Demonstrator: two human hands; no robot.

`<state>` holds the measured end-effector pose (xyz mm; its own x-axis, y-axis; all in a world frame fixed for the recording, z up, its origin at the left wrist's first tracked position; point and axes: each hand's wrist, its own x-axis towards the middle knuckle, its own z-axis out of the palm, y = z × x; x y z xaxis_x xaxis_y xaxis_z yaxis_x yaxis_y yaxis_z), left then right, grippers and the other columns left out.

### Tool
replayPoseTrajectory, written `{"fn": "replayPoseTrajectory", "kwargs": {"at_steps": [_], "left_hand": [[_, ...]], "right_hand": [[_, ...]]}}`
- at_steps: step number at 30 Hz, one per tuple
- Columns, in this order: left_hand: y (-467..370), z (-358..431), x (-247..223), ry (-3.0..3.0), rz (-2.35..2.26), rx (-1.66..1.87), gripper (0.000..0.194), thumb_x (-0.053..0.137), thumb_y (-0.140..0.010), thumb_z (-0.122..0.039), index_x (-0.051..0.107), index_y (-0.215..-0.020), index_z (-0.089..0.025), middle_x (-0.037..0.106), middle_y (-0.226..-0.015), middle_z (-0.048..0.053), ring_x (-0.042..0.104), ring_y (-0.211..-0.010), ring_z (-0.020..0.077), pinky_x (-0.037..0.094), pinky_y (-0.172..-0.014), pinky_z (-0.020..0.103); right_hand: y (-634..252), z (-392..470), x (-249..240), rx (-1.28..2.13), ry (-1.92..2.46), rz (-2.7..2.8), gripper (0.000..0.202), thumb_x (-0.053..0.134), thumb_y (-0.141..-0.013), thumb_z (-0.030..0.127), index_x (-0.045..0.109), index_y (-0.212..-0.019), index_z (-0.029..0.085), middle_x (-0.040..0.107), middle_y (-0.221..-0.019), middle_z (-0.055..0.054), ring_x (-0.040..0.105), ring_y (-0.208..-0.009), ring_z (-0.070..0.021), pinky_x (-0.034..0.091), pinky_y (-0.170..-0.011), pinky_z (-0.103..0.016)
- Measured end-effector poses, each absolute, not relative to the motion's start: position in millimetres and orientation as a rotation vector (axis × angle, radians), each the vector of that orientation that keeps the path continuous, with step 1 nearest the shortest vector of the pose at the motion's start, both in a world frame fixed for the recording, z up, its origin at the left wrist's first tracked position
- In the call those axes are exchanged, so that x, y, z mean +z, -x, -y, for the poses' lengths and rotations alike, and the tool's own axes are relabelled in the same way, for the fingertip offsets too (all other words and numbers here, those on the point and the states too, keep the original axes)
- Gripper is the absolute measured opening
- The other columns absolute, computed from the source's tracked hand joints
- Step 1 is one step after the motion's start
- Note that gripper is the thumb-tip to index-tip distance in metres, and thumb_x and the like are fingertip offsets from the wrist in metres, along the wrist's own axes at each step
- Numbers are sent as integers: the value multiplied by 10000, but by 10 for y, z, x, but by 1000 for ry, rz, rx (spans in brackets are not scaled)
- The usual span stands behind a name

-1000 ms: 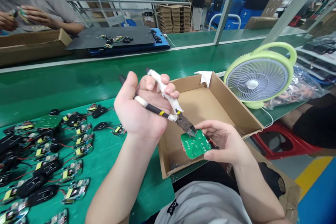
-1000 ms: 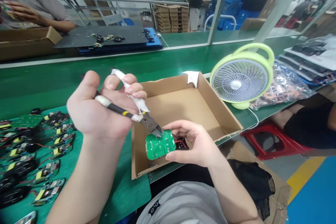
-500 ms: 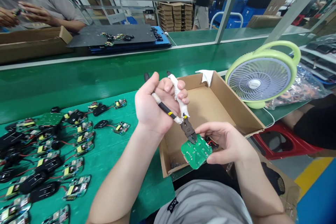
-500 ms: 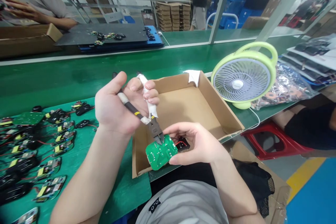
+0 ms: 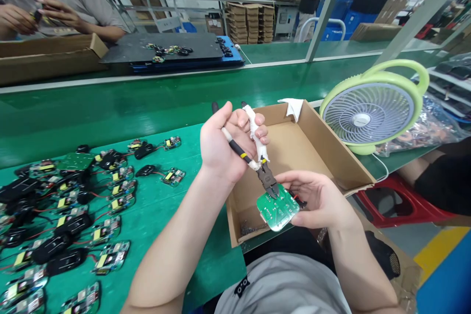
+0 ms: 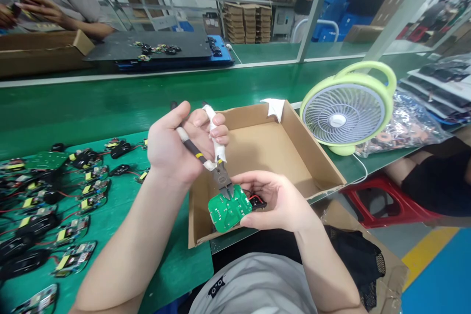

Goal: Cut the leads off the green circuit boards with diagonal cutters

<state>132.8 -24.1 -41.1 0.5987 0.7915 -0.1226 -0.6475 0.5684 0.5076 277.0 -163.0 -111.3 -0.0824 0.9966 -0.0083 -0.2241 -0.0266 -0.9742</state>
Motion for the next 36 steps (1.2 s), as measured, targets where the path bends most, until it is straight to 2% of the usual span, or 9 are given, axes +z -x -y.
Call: {"fn": "replayPoseTrajectory", "kwargs": {"at_steps": [8, 16, 21, 36], "left_hand": [[-1345, 256, -436, -465, -361, 898, 519, 263, -1028, -353, 360, -556, -159, 494, -697, 81, 458, -512, 128, 422, -482, 247], [-1388, 276, -442, -472, -378, 869, 527, 255, -1033, -349, 356, -549, -166, 502, -680, 84, 468, -496, 143, 415, -473, 253], [-1412, 309, -431, -445, -406, 867, 540, 249, -1036, -344, 343, -536, -164, 489, -672, 82, 453, -489, 138, 399, -459, 244], [-1417, 304, -419, -342, -416, 818, 538, 243, -1037, -370, 317, -547, -162, 472, -683, 74, 430, -502, 117, 410, -471, 229]], "right_hand": [[-2749, 1643, -1121, 1284, 1001, 1147, 587, 943, -651, 215, 686, -1177, 245, 676, -923, -18, 640, -816, -145, 525, -765, -226], [-2771, 1699, -1199, 1283, 953, 1204, 580, 899, -723, 204, 581, -1202, 281, 663, -952, -2, 630, -823, -140, 506, -776, -230], [-2770, 1716, -1202, 1272, 982, 1204, 611, 914, -693, 235, 567, -1195, 271, 646, -943, -4, 622, -810, -152, 500, -759, -244], [-2765, 1722, -1208, 1249, 963, 1220, 560, 897, -726, 264, 576, -1184, 272, 662, -966, -23, 633, -841, -164, 504, -762, -254]]}}
